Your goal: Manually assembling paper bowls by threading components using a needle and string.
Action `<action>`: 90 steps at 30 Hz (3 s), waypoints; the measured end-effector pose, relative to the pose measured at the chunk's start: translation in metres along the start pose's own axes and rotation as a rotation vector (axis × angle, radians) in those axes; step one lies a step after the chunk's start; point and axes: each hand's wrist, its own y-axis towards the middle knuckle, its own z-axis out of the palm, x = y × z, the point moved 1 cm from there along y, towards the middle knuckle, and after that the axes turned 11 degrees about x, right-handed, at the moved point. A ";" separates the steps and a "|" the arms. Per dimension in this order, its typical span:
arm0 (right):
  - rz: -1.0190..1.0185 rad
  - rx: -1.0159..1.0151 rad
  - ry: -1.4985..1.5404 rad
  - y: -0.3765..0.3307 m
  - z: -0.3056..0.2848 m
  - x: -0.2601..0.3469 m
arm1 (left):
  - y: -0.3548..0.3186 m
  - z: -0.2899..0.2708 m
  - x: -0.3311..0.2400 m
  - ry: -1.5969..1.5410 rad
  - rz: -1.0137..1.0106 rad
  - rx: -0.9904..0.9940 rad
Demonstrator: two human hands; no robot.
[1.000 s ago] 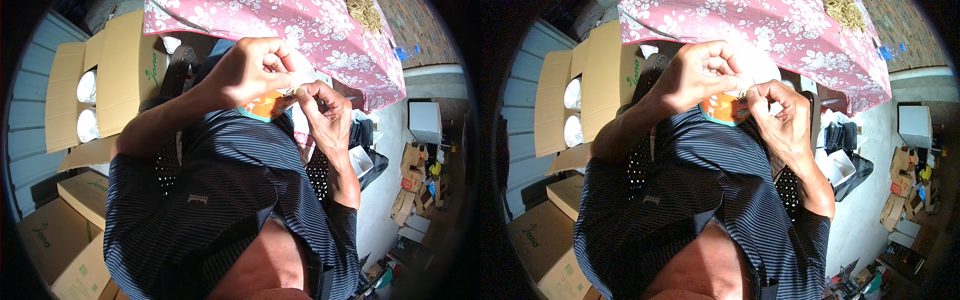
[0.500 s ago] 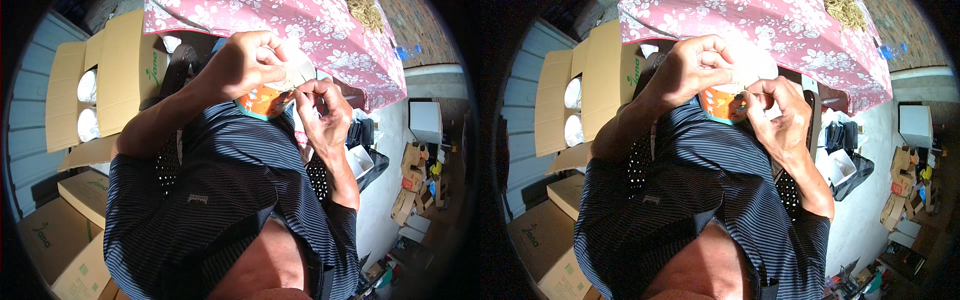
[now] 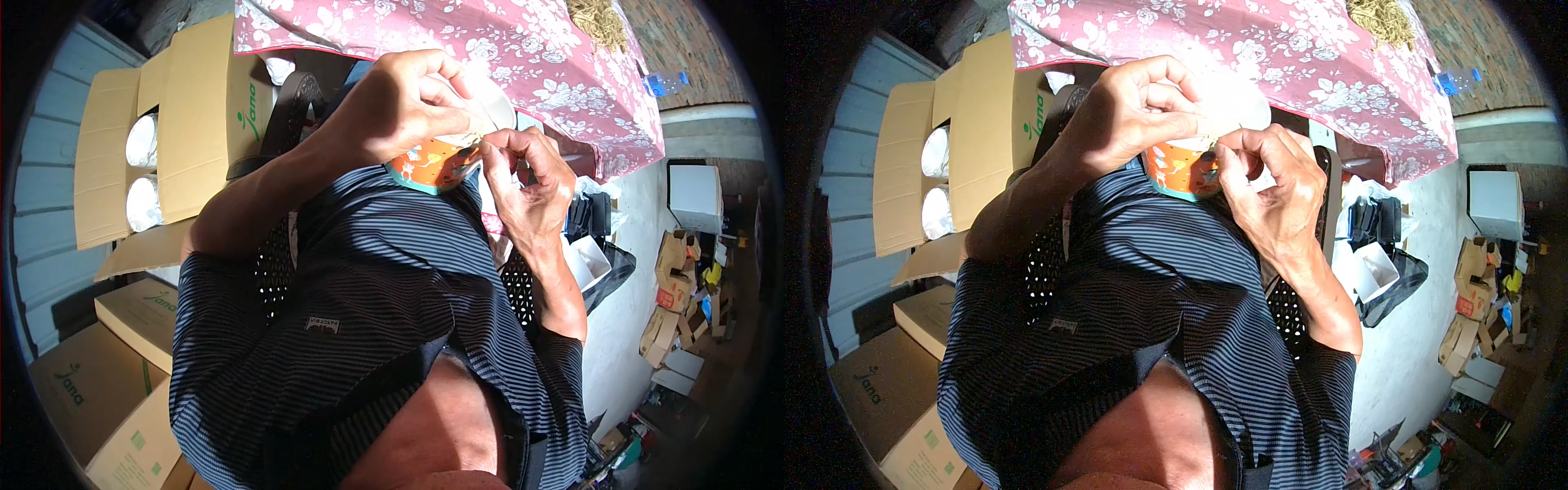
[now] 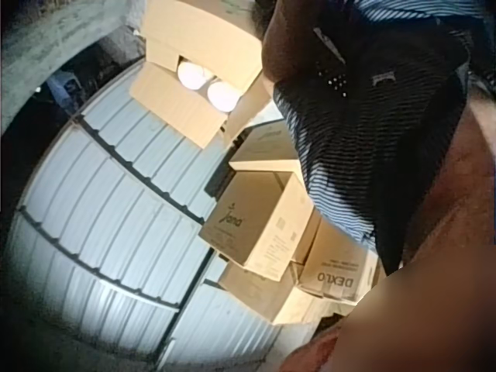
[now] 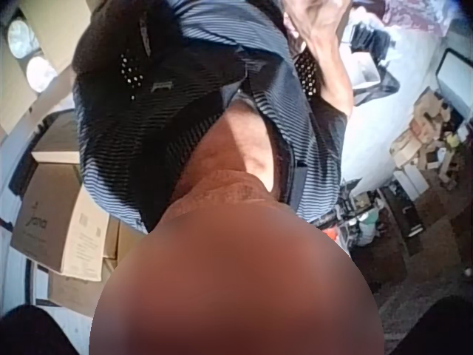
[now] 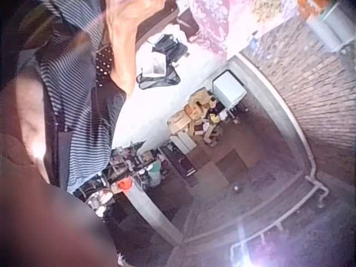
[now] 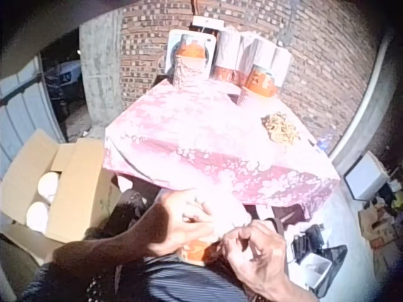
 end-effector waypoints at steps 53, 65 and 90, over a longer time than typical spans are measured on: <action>0.288 0.244 0.328 -0.003 -0.030 -0.022 | -0.004 0.002 0.007 0.423 0.119 0.122; 0.122 0.408 0.153 0.002 -0.038 -0.008 | -0.005 0.004 0.007 0.420 0.136 0.108; -0.194 0.197 -0.105 0.001 -0.023 -0.022 | -0.007 -0.002 0.008 0.412 0.141 0.154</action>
